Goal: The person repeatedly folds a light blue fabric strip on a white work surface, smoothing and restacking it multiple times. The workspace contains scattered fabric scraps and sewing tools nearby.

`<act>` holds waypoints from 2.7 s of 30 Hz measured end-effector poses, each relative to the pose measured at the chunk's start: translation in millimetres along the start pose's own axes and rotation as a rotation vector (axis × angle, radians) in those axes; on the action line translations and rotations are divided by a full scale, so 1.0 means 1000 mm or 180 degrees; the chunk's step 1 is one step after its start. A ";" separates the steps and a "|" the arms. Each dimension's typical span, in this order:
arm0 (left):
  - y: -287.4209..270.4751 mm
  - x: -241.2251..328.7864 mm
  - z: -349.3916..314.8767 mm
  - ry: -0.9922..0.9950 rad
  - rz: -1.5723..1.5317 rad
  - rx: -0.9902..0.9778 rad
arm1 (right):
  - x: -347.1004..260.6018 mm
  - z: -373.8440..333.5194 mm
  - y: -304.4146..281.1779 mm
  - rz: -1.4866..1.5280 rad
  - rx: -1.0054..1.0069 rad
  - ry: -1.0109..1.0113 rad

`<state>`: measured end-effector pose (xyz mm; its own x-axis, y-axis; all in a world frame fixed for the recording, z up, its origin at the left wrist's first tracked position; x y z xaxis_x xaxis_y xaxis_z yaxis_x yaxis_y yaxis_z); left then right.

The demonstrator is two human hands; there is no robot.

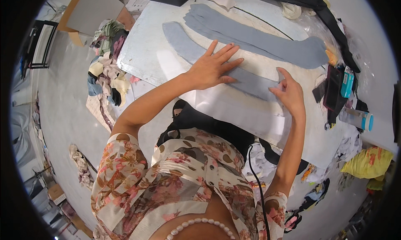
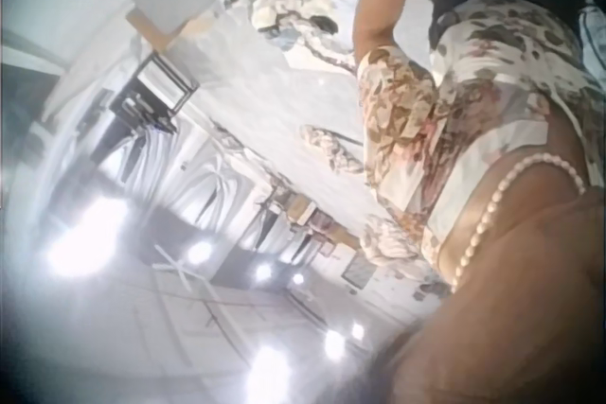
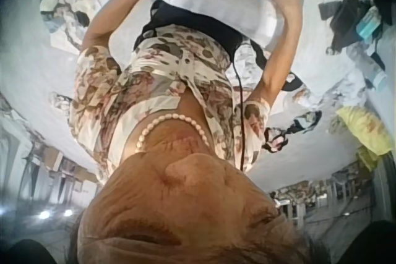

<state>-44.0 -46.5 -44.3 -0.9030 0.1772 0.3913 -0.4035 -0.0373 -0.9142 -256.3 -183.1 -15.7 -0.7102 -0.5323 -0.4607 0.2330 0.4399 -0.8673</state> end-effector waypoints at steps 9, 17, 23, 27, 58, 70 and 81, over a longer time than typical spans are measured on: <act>0.026 0.049 0.034 0.0604 -0.0020 -0.0057 | 0.002 -0.003 -0.002 -0.0107 0.0081 0.0049; 0.030 0.051 0.033 0.0500 0.0233 -0.0355 | 0.076 -0.023 -0.009 0.0908 0.0730 0.0554; 0.030 0.051 0.033 0.0510 0.0297 -0.0326 | 0.068 -0.025 -0.010 0.0476 0.1192 0.0498; 0.031 0.051 0.032 0.0522 0.0309 -0.0306 | 0.070 -0.030 -0.009 0.0312 0.1352 0.0558; -0.047 -0.010 -0.036 -0.0277 -0.0919 0.1384 | -0.172 0.193 0.061 0.0024 0.0966 -0.1137; -0.054 -0.093 -0.001 -0.1965 -0.5384 0.2595 | -0.179 0.165 0.026 0.0465 0.1351 -0.1692; -0.093 -0.094 0.046 -0.1495 -0.4526 0.2621 | -0.080 0.154 -0.011 0.1194 -0.0361 -0.1118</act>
<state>71.5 -104.7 8.8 0.3062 0.2397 0.9213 -0.6960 -0.6040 0.3884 -100.2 -257.0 1.7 -0.3218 -0.5250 -0.7879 0.3412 0.7120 -0.6137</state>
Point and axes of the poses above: each hand's wrist, its own z-axis towards the middle knuckle, its own y-axis out of the palm, x = y × z, the point moved 5 cm from there along z, towards the middle knuckle, and after that the axes turned 9 degrees about -z, right-handed, at the moved point
